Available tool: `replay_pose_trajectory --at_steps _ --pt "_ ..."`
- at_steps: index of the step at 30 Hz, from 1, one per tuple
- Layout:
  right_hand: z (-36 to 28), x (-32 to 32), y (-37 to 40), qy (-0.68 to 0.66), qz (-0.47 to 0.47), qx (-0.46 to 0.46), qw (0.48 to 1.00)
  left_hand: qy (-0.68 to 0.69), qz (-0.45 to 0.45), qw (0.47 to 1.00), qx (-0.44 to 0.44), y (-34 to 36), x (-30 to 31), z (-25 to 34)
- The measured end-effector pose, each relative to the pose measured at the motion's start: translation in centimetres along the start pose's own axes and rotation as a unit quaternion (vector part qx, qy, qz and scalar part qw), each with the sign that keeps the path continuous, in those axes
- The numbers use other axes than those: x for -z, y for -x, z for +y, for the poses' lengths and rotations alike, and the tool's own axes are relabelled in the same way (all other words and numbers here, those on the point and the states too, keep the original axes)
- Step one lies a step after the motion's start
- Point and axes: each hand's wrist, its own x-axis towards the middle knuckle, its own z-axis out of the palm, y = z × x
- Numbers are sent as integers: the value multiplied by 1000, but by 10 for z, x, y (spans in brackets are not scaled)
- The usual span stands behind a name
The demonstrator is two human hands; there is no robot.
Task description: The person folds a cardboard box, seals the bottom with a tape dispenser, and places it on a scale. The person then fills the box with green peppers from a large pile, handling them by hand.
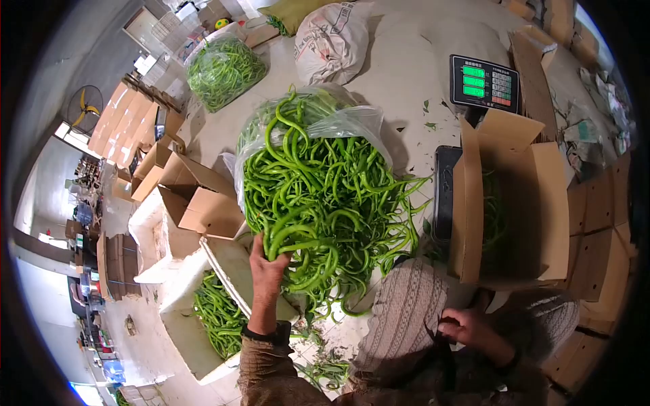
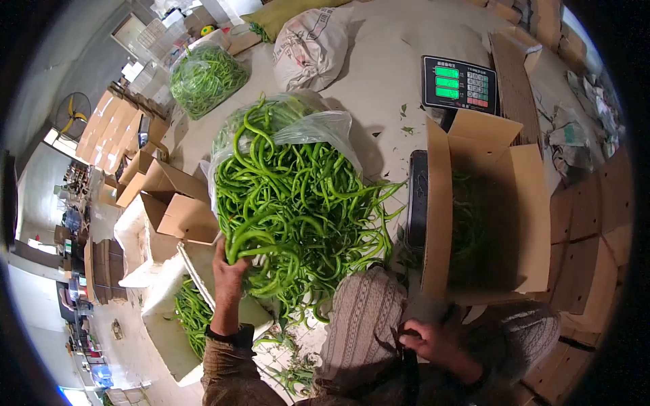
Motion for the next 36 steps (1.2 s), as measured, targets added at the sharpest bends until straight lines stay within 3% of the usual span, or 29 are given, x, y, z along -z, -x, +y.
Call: replay_pose_trajectory --at_steps 3,4,11,14,17,20,23,24,27,31,36 --pt "-14 4 1 -207 10 -140 968 96 -7 995 22 1 4 37" --pt "-21 8 1 -208 7 -123 970 74 -8 997 33 -1 9 41" --pt "-81 27 1 -214 -7 -37 976 282 -1 959 16 9 -3 97" --pt "-93 19 -15 -277 -20 41 960 320 -4 946 38 13 -15 117" --pt "-132 1 -29 -281 56 201 937 336 -4 941 42 22 -35 139" --pt "-162 -10 -57 -340 -8 215 916 332 12 943 17 35 -55 145" --pt "-161 -26 -75 -373 32 174 911 338 -4 941 -15 52 -74 142" --pt "-160 -28 -83 -339 67 194 918 350 33 936 -19 55 -83 148" --pt "-155 -13 -79 -372 54 158 913 356 50 933 -10 60 -89 144" --pt "-156 17 -66 -285 158 143 935 326 5 945 -4 63 -101 120" --pt "-169 48 -42 -364 119 131 914 347 19 937 29 59 -117 105"
